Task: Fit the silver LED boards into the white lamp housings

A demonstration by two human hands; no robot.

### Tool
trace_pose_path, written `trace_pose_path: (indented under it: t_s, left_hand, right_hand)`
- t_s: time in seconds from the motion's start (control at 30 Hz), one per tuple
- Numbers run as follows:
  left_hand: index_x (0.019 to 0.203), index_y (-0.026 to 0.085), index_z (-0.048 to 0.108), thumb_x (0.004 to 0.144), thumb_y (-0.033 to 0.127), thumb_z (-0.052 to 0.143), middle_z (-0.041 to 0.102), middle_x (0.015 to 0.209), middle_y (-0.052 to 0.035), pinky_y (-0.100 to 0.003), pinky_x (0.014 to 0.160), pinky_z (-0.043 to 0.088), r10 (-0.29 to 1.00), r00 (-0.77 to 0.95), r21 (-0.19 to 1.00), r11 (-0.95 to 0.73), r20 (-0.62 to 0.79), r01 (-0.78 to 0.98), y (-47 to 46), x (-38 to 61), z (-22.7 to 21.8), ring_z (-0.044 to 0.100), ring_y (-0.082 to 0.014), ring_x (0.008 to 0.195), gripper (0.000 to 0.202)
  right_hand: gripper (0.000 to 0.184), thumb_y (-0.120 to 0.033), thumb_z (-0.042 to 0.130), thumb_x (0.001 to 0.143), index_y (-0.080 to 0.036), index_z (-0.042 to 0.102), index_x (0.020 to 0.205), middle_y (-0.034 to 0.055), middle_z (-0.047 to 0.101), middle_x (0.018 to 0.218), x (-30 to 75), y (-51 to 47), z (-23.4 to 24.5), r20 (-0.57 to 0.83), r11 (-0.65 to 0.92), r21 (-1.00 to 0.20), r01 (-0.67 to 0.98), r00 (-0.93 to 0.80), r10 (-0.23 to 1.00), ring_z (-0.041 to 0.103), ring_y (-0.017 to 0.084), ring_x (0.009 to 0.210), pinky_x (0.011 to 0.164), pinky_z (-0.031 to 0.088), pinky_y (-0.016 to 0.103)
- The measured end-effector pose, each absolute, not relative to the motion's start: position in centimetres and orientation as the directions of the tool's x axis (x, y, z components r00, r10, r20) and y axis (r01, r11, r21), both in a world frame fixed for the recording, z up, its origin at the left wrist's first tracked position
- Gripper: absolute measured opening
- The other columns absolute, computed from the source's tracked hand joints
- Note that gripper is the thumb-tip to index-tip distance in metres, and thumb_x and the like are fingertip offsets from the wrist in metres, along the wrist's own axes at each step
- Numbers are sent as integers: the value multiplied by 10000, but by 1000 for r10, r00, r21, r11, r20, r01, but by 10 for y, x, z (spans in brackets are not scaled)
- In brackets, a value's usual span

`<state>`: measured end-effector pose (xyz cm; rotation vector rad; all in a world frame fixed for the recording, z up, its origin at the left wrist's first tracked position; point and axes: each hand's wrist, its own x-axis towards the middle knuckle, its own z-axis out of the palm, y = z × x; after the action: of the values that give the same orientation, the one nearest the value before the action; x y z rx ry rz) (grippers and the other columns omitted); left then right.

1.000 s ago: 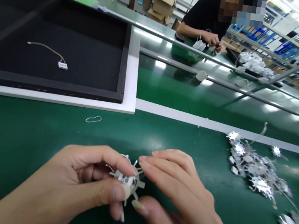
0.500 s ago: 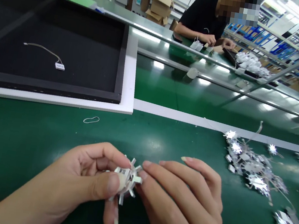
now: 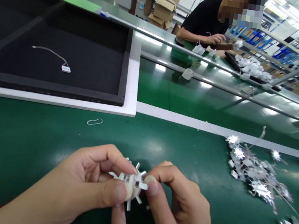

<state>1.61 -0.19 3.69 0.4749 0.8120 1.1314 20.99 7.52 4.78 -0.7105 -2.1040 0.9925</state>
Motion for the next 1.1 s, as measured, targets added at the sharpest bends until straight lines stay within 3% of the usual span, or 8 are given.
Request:
trace_pose_path:
  t_s: [0.07, 0.2, 0.3, 0.43, 0.6, 0.77, 0.93, 1.1]
  left_hand:
    - [945, 297, 829, 869, 448, 972, 842, 817, 57, -222, 908, 618, 924, 192, 698, 375, -329, -610, -3, 17, 38, 788, -99, 663, 221]
    - [870, 285, 825, 838, 430, 994, 814, 751, 53, -223, 852, 649, 924, 131, 742, 367, -359, -561, -5, 18, 38, 767, -111, 637, 225]
    - [826, 287, 823, 819, 427, 996, 801, 775, 47, -171, 729, 638, 927, 22, 820, 341, -374, -460, -5, 19, 39, 739, -105, 619, 222]
    - [841, 306, 821, 790, 361, 983, 778, 775, 59, -113, 665, 598, 906, -116, 875, 350, -407, -335, -6, 21, 42, 727, -98, 645, 179]
    - [1136, 363, 797, 829, 472, 974, 812, 837, 51, -114, 726, 620, 923, -94, 896, 333, -374, -292, -6, 20, 41, 757, -120, 715, 371]
    - [1019, 325, 820, 830, 460, 969, 796, 775, 40, -105, 730, 620, 914, -70, 884, 363, -399, -295, -8, 18, 38, 746, -124, 721, 276]
    - [1043, 301, 804, 834, 437, 957, 793, 781, 34, -132, 707, 638, 931, -64, 904, 330, -359, -271, -8, 17, 40, 739, -131, 683, 293]
    - [986, 305, 794, 782, 357, 920, 772, 698, 75, -119, 726, 618, 865, -214, 882, 400, -453, -249, -8, 26, 59, 738, -117, 687, 245]
  right_hand:
    - [177, -195, 626, 1066, -260, 679, 910, -62, 677, 713, 213, 77, 48, 241, 456, -868, 198, -634, 734, 597, 81, 587, 528, 445, 175]
    - [387, -446, 523, 1142, -203, 615, 855, -46, 561, 603, 211, 79, 53, -89, 50, -983, 176, -698, 710, 477, 83, 522, 489, 380, 185]
    - [438, -528, 555, 1108, -201, 562, 816, -65, 457, 588, 207, 80, 57, -151, -63, -987, 149, -715, 683, 371, 78, 508, 458, 303, 193]
    - [357, -413, 566, 1086, -201, 616, 803, -57, 498, 570, 208, 82, 56, -78, 87, -977, 193, -710, 700, 418, 84, 492, 457, 330, 201]
    - [291, -236, 544, 1083, -212, 690, 833, -54, 655, 609, 213, 83, 53, 79, 358, -899, 252, -712, 698, 594, 73, 522, 508, 428, 176]
    - [275, -187, 533, 1053, -207, 660, 810, -35, 723, 678, 209, 82, 53, 119, 382, -895, 231, -702, 703, 673, 90, 583, 549, 485, 180]
    - [269, -225, 563, 1060, -241, 710, 835, -58, 648, 639, 214, 83, 54, 132, 435, -853, 288, -687, 714, 583, 83, 541, 502, 430, 173]
    - [285, -406, 628, 1037, -285, 846, 899, -27, 676, 657, 216, 78, 64, -83, 180, -916, 358, -609, 789, 596, 110, 575, 570, 495, 194]
